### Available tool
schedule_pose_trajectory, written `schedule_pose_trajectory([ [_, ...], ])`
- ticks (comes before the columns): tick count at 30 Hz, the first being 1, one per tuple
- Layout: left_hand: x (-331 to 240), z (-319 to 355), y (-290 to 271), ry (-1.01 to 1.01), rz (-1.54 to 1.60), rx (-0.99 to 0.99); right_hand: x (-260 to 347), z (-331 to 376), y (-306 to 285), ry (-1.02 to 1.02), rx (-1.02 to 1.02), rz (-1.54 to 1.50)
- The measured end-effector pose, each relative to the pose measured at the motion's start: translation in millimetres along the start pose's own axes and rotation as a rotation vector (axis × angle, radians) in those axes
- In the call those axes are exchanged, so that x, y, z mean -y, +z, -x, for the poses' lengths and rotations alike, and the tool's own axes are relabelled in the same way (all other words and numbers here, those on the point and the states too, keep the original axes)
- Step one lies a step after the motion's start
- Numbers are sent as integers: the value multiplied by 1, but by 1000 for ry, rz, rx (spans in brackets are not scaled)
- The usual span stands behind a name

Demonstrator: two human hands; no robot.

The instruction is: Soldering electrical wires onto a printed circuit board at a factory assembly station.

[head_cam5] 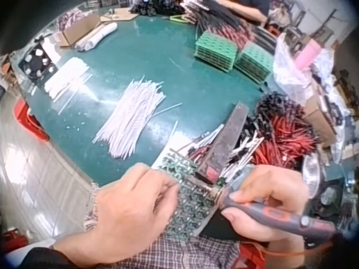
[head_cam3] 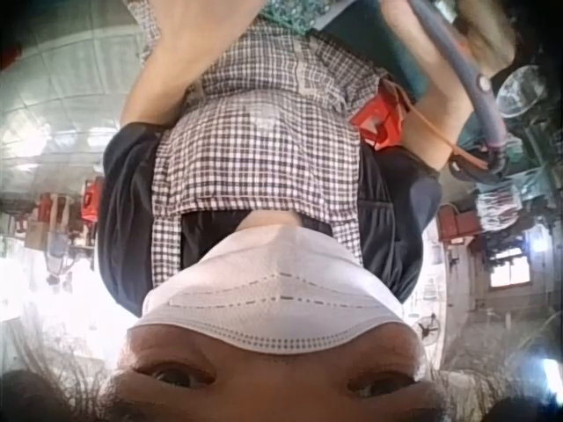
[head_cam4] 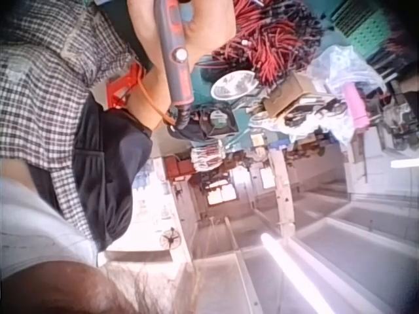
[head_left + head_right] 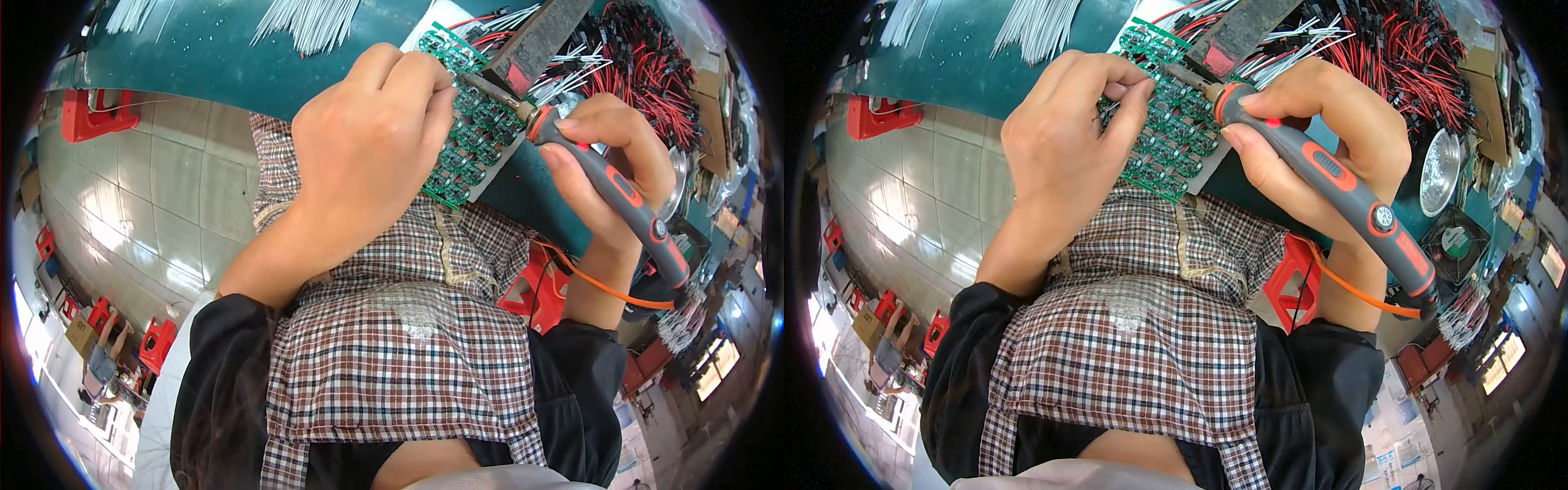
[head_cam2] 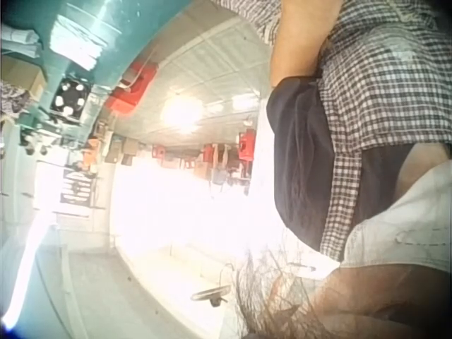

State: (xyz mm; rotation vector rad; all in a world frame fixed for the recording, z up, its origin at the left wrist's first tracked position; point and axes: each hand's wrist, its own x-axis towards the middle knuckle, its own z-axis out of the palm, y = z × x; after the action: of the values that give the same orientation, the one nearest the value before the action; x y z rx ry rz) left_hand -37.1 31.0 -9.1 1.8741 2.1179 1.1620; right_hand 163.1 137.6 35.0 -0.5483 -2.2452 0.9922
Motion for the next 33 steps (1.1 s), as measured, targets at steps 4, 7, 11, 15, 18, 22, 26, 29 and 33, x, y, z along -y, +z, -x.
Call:
schedule_pose_trajectory([
  [4, -3, 4, -10, -21, 5, 25, 5, 8, 3, -52, -133, -63],
  [7, -3, 9, -17, -24, 27, 33, 11, 12, 5, -27, -109, -90],
  [11, -4, 13, -19, -39, 34, 55, 8, 14, 18, -53, -180, -37],
  [15, -3, 13, -16, -33, 60, 40, 8, 10, 17, -50, -126, -28],
  [18, -3, 14, -15, -42, 61, 47, 5, 9, 19, -57, -104, -23],
  [22, 0, 15, -11, -37, 61, 53, 5, 8, 18, -16, -78, -25],
  [26, 1, 15, -10, -32, 62, 60, 6, 4, 12, 24, -24, -64],
  [29, 1, 16, -12, -14, 48, 70, 3, 11, 14, -36, -73, -83],
  [33, -1, 19, -21, -26, 60, 57, 11, 16, 11, -31, -152, -101],
])
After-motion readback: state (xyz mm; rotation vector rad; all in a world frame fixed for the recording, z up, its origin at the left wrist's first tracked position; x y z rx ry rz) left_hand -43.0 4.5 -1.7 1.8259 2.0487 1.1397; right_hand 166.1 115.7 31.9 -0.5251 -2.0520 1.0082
